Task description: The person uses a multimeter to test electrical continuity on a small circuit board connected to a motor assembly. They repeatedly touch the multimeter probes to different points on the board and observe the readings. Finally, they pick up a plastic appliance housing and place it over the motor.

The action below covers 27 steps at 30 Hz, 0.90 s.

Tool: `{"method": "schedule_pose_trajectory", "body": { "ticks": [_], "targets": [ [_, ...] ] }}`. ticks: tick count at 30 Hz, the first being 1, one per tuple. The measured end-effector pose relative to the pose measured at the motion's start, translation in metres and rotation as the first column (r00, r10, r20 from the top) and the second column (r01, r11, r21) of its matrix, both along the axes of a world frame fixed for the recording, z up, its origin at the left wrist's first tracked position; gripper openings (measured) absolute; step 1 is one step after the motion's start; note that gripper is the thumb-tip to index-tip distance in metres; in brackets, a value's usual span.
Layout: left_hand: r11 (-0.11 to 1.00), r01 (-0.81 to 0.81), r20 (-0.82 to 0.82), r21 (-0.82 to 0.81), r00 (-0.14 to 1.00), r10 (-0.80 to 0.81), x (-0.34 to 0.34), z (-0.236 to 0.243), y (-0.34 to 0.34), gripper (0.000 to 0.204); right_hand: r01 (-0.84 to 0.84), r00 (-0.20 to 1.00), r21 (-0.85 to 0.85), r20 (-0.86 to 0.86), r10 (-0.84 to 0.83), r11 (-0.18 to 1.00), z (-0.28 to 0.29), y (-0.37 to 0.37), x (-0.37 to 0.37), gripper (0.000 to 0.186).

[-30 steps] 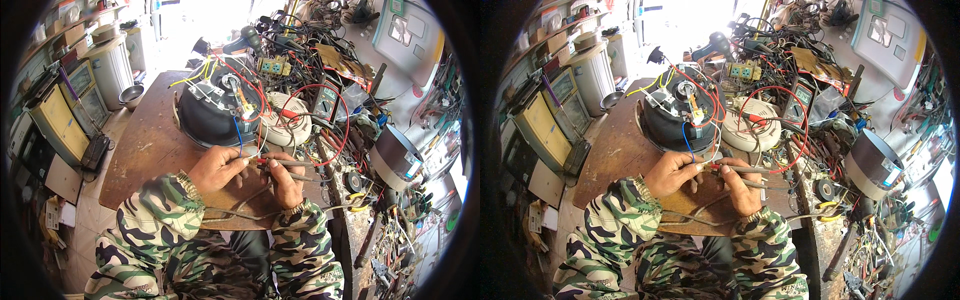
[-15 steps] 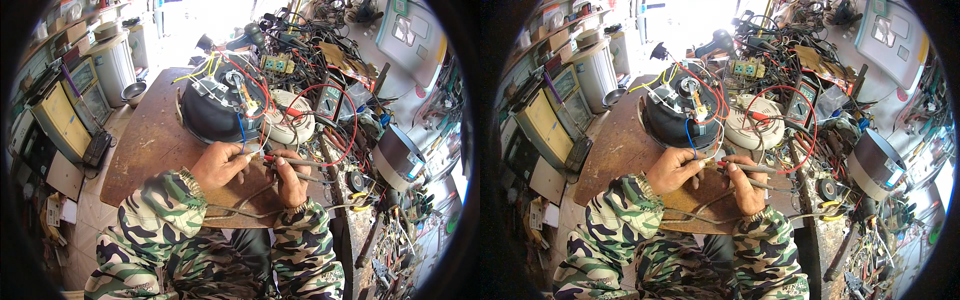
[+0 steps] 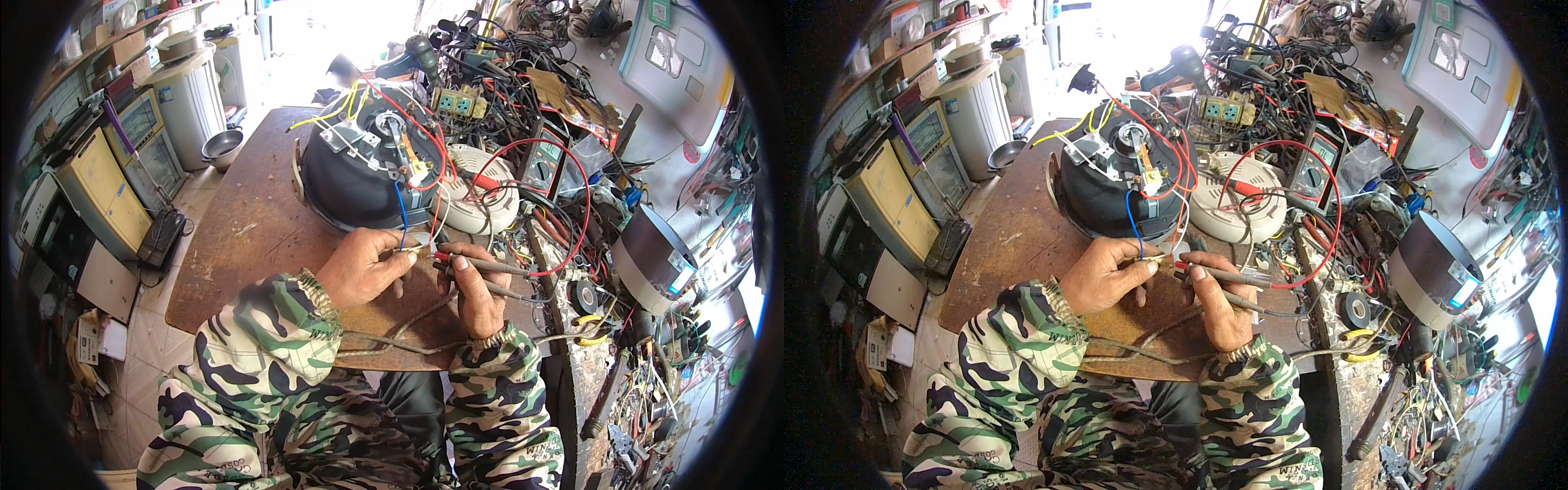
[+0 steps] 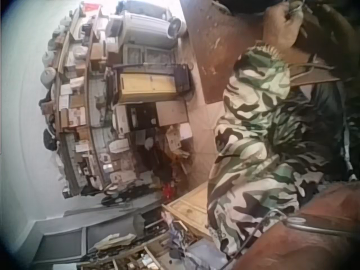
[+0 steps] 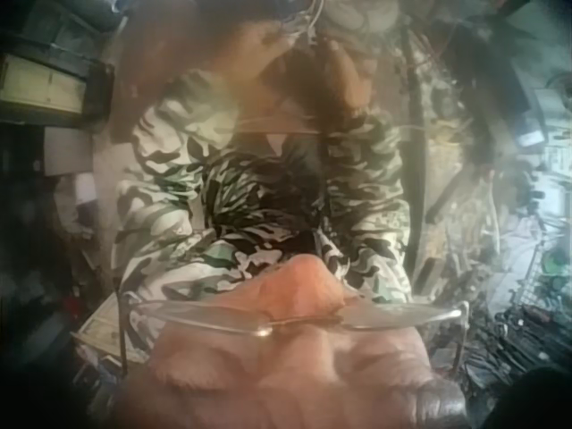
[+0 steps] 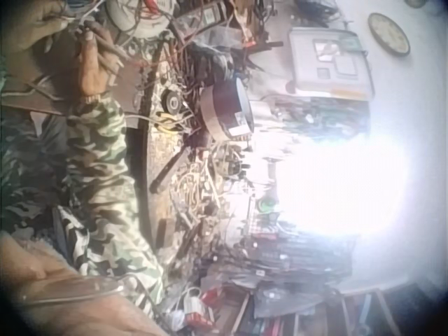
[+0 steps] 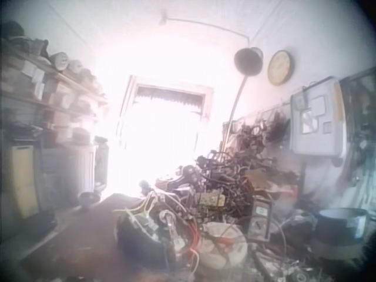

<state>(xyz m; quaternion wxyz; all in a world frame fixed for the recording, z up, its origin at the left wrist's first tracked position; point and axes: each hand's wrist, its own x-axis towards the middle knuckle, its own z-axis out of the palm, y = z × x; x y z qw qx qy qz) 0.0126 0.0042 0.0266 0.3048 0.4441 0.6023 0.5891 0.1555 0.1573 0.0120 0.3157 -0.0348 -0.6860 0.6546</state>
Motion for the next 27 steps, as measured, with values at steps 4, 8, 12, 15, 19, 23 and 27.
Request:
{"method": "schedule_pose_trajectory", "body": {
  "ticks": [4,8,12,15,19,23,27],
  "targets": [
    [1.000,0.008,0.006,0.000,1.000,-0.008,-0.0005,-0.0024,0.0014,0.028,0.007,1.000,0.012,0.019,-0.008,1.000,0.0008,-0.0004,0.0012,0.034],
    [1.000,-0.016,0.001,0.008,1.000,0.016,0.0010,0.0002,-0.0001,0.026,-0.002,1.000,-0.015,0.018,0.002,1.000,0.0019,-0.0025,0.0004,0.034],
    [0.999,-0.023,0.005,0.024,1.000,0.023,0.0010,-0.0017,0.0011,0.025,-0.002,1.000,-0.022,0.016,0.002,1.000,-0.0003,-0.0015,-0.0002,0.034],
    [0.999,-0.020,0.019,0.034,1.000,0.019,0.0013,-0.0024,0.0018,0.024,-0.001,1.000,-0.025,0.026,0.002,1.000,0.0015,-0.0022,0.0007,0.034],
    [0.999,-0.017,0.011,0.030,1.000,0.017,0.0011,-0.0017,0.0006,0.024,0.007,0.999,-0.009,0.038,-0.007,1.000,0.0008,-0.0015,0.0007,0.034],
    [0.999,-0.021,0.003,0.032,1.000,0.021,0.0015,-0.0013,0.0004,0.024,-0.007,1.000,-0.043,0.025,0.008,0.999,0.0031,-0.0045,0.0011,0.032],
    [0.999,-0.028,0.013,0.015,1.000,0.028,0.0023,0.0001,0.0011,0.024,0.010,0.999,-0.006,0.032,-0.010,1.000,0.0034,-0.0043,0.0008,0.034]
  ]
}}
